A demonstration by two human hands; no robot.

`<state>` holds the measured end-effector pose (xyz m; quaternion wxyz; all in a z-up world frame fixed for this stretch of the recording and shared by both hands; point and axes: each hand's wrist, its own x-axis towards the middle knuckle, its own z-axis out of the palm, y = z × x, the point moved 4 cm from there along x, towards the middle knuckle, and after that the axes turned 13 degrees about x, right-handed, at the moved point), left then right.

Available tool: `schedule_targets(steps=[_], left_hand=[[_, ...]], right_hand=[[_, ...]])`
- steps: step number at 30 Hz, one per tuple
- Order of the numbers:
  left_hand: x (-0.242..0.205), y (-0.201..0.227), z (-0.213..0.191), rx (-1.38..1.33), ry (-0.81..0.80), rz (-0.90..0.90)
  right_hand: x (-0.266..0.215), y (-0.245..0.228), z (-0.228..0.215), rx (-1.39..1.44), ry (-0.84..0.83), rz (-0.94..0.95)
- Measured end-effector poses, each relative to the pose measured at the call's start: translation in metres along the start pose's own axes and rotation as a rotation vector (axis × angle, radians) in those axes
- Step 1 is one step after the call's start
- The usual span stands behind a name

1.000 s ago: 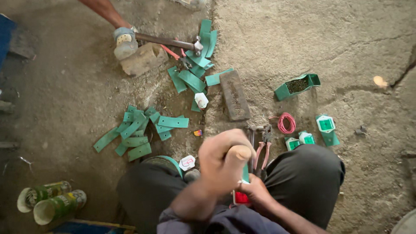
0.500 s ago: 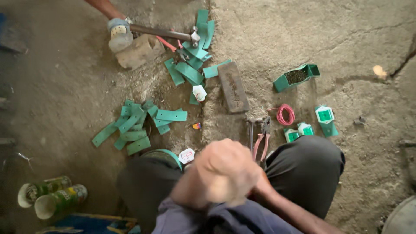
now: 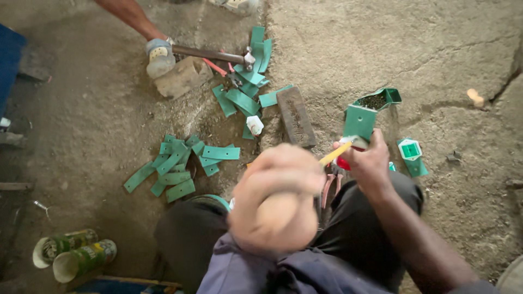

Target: The person assembles small electrical components by inserting red wires into green plastic strips and securing them with a hammer and punch. The person also uses pliers to trim wires and a screwdriver to adjust parts.

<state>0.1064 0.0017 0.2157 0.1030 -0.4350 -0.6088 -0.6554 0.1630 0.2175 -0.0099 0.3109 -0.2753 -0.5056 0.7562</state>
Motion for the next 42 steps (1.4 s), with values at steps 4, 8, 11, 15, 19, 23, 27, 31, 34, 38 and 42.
schedule_targets(steps=[4, 8, 11, 15, 19, 23, 27, 31, 34, 38, 42], left_hand=[[-0.008, -0.014, -0.008, 0.06, -0.142, -0.064], [-0.048, -0.054, -0.062, 0.144, -0.271, -0.808], [-0.108, -0.09, -0.103, -0.067, -0.47, -1.187], [-0.184, -0.123, -0.15, -0.272, -0.706, -1.498], [-0.231, -0.123, -0.163, -0.22, -0.688, -1.67], [-0.203, -0.113, -0.159, 0.506, -0.89, -0.897], [-0.184, -0.12, -0.151, 0.724, -0.842, -0.628], [-0.214, -0.131, -0.148, -0.122, -0.191, -1.58], [-0.192, -0.127, -0.13, 0.054, -0.767, -1.065], [-0.151, -0.096, -0.141, 0.631, -0.691, -0.279], [-0.139, -0.101, -0.134, 0.924, -0.737, 0.169]], right_hand=[[0.014, -0.022, -0.012, 0.017, 0.016, -0.153], [0.015, -0.027, -0.02, -0.541, 0.1, 0.017], [-0.003, -0.023, -0.015, -0.802, 0.103, 0.03], [-0.045, 0.001, -0.004, -0.889, 0.102, 0.036], [-0.067, 0.032, -0.001, -0.933, 0.016, 0.04], [-0.061, 0.042, -0.01, -0.955, -0.001, 0.166], [-0.051, 0.029, -0.011, -0.834, 0.03, 0.087], [-0.058, 0.026, -0.006, -0.748, 0.114, 0.057], [-0.056, 0.03, -0.001, -0.998, 0.072, 0.077], [-0.055, 0.028, -0.004, -0.914, 0.023, 0.082], [-0.054, 0.022, -0.011, -0.812, 0.144, 0.113]])
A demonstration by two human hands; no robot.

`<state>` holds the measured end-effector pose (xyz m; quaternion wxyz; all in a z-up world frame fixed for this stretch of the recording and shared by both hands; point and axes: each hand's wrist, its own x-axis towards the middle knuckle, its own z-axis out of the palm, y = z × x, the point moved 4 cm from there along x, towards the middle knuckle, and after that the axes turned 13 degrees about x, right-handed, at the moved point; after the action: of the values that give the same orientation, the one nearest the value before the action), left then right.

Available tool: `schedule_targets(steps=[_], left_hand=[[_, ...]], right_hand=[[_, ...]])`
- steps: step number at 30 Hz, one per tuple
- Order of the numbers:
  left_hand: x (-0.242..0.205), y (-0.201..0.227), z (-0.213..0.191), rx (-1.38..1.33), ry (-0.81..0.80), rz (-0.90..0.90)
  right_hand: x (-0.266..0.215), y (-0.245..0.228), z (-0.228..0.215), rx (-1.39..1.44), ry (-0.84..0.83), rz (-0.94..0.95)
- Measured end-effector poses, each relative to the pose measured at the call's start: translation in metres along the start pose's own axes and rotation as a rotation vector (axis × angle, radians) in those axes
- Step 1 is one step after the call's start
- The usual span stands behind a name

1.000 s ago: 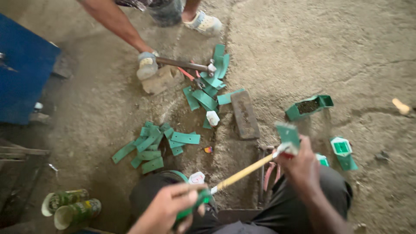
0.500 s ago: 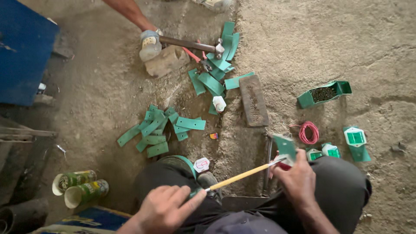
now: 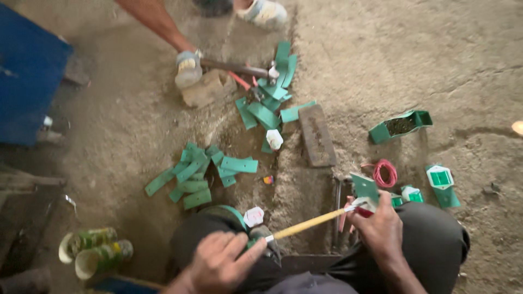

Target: The person assembles small electrical components by inserting red wires into green plastic strips and securing them with a hammer and punch. The person also uses pliers to trim wires and a screwdriver to adjust parts.

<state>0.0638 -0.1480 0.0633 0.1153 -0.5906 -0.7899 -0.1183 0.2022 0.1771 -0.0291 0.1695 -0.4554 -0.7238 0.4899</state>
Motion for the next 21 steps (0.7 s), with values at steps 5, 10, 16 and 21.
schedule_targets(steps=[5, 10, 16, 21], left_hand=[[-0.042, 0.0, 0.076, -0.896, -0.267, -0.612], [-0.063, 0.021, 0.086, -1.368, -0.645, -1.17], [-0.008, 0.033, 0.056, -1.607, -0.62, -1.296], [-0.017, 0.044, 0.063, -1.831, -0.638, -1.222]], right_hand=[[0.0, -0.002, 0.006, 0.003, 0.053, -0.093], [0.021, -0.005, -0.001, -0.082, -0.001, -0.106], [0.033, -0.01, -0.028, -0.158, 0.072, -0.218], [0.044, -0.017, -0.036, -0.178, 0.035, -0.185]])
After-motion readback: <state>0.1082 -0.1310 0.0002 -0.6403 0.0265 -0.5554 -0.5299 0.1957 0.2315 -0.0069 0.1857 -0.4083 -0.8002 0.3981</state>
